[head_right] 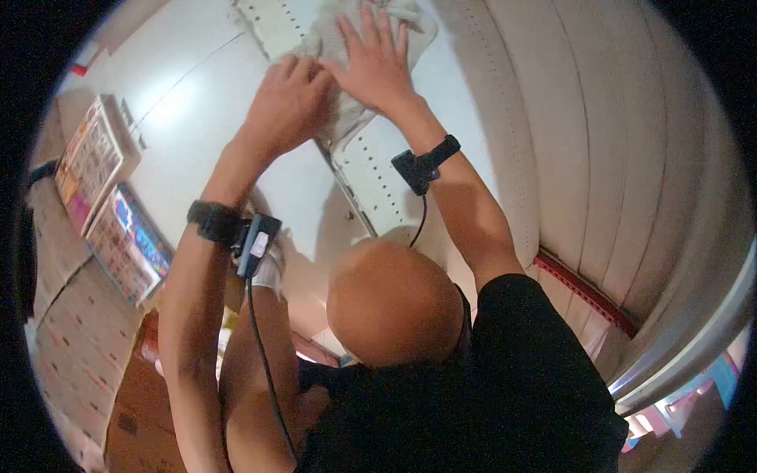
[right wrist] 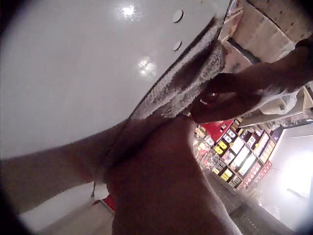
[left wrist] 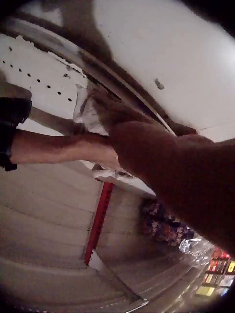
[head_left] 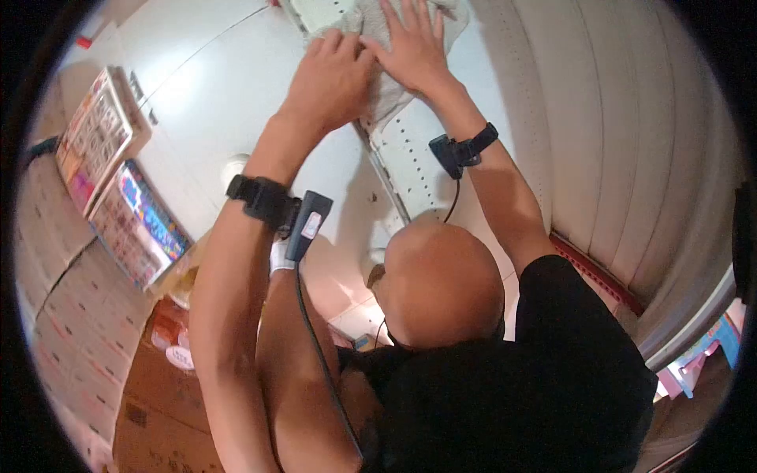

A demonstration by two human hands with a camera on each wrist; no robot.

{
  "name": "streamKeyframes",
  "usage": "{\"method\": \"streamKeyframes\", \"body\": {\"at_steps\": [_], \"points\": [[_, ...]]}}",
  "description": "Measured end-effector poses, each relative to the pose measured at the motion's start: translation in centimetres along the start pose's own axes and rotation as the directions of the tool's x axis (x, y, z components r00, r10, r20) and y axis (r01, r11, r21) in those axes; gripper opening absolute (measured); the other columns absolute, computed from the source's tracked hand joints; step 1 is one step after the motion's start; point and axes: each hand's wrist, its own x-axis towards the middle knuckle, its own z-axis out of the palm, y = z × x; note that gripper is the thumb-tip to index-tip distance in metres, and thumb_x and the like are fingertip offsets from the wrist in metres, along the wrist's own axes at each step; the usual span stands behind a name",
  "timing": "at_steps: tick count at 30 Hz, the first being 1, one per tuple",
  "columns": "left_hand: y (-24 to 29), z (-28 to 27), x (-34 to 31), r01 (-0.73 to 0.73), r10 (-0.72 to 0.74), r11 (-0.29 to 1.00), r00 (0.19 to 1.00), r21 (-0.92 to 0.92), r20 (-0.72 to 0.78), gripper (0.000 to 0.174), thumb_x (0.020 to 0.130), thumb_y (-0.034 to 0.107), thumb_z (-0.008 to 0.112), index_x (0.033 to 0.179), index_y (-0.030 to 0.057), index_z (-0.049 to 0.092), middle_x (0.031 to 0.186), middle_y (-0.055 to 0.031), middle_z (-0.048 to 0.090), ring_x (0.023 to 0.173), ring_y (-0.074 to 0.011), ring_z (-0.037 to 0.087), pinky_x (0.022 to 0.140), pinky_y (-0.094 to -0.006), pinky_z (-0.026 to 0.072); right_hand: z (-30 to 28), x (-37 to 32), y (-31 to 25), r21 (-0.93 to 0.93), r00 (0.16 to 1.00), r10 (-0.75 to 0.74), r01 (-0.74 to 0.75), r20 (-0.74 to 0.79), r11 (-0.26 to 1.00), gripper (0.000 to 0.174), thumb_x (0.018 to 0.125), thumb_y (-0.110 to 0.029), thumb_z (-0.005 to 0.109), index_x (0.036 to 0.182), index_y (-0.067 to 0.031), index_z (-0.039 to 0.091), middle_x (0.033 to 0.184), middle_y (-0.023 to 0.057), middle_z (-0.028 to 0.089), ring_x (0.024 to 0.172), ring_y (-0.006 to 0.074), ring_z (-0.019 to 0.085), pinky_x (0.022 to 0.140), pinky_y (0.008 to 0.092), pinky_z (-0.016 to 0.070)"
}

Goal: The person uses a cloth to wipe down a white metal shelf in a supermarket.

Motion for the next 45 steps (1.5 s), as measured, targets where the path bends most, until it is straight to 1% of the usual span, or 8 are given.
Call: {"method": "streamKeyframes", "body": {"at_steps": [5,8,12,16,23,24,30,45], "points": [[1.7,0.6,-1.4,-0.041,0.055,0.988,0.994,0.150,-0.092,0.031,0.085,0.016,0.066,0.112,0.0025,0.068,0.119,-0.0166,0.064,0.111,-0.0308,0.058,0.095,-0.0402,0.0476,-0.3,0.4,0.3,0.042,1.000,-0.017,0.017,-0.011,0.999,0.086,0.095,-0.065,0.059,0.164,-0.0200,0.035,0.171,0.0213,0.025,0.159,0.0426,0.016,0.126,0.0654,0.0082],[1.2,1.0,-0.9,-0.016,0.018,0.999,0.998,0.048,-0.056,0.039,0.082,0.016,0.073,0.118,0.0026,0.066,0.128,-0.0174,0.061,0.117,-0.0342,0.057,0.100,-0.0465,0.0474,-0.7,0.5,0.1,-0.023,1.000,-0.012,0.012,0.023,1.000,0.086,0.095,-0.059,0.063,0.165,-0.0194,0.034,0.171,0.0211,0.024,0.159,0.0425,0.017,0.126,0.0644,0.0087],[1.6,1.3,-0.6,0.028,-0.038,0.992,0.996,-0.127,-0.078,0.034,0.079,0.017,0.073,0.109,0.0036,0.069,0.115,-0.0113,0.062,0.109,-0.0302,0.058,0.094,-0.0436,0.0463,-0.6,-0.3,0.7,-0.080,0.987,-0.010,0.023,0.158,0.997,0.096,0.090,-0.051,0.076,0.166,-0.0135,0.029,0.172,0.0228,0.021,0.158,0.0435,0.017,0.127,0.0626,0.0103],[4.6,2.8,-1.7,0.026,-0.039,0.992,0.994,-0.123,-0.105,0.020,0.078,0.015,0.070,0.094,0.0024,0.071,0.105,-0.0086,0.061,0.101,-0.0274,0.057,0.087,-0.0394,0.0449,-1.9,-5.2,0.5,-0.033,0.989,0.035,-0.030,0.145,0.999,0.078,0.098,-0.038,0.066,0.164,-0.0129,0.033,0.172,0.0200,0.020,0.158,0.0432,0.017,0.127,0.0612,0.0077],[8.5,3.7,-3.7,0.030,-0.069,0.982,0.976,-0.187,-0.207,0.019,0.075,0.013,0.068,0.090,0.0019,0.071,0.091,-0.0079,0.060,0.092,-0.0246,0.056,0.082,-0.0358,0.0435,-3.6,-10.2,0.4,-0.033,0.983,0.090,-0.086,0.160,0.996,0.082,0.095,-0.028,0.067,0.166,-0.0120,0.029,0.173,0.0191,0.017,0.159,0.0427,0.014,0.127,0.0624,0.0081],[9.3,3.5,-4.0,0.034,-0.073,0.980,0.978,-0.195,-0.196,0.019,0.075,0.013,0.068,0.090,0.0019,0.071,0.091,-0.0079,0.060,0.092,-0.0246,0.056,0.082,-0.0358,0.0435,-3.7,-10.9,0.6,-0.055,0.981,0.080,-0.071,0.177,0.996,0.079,0.095,-0.027,0.066,0.162,-0.0020,0.033,0.174,0.0198,0.016,0.159,0.0433,0.013,0.126,0.0624,0.0075],[12.0,3.4,-4.7,0.008,-0.012,0.989,0.999,-0.146,-0.031,0.018,0.075,0.012,0.069,0.091,0.0042,0.071,0.091,-0.0055,0.061,0.095,-0.0235,0.057,0.084,-0.0357,0.0444,-5.6,-14.9,0.1,0.002,0.956,0.173,-0.178,0.237,0.984,0.074,0.096,-0.029,0.066,0.148,0.0171,0.042,0.174,0.0214,0.013,0.159,0.0446,0.010,0.126,0.0632,0.0055],[15.2,4.5,-7.2,0.113,-0.124,0.990,0.982,-0.084,-0.142,0.018,0.082,0.013,0.068,0.095,0.0014,0.073,0.110,-0.0100,0.064,0.103,-0.0302,0.057,0.091,-0.0413,0.0458,-4.7,-15.5,0.7,-0.073,0.990,0.085,-0.077,0.109,0.994,0.082,0.097,-0.045,0.065,0.165,-0.0150,0.031,0.172,0.0232,0.019,0.159,0.0445,0.014,0.125,0.0652,0.0080]]}}
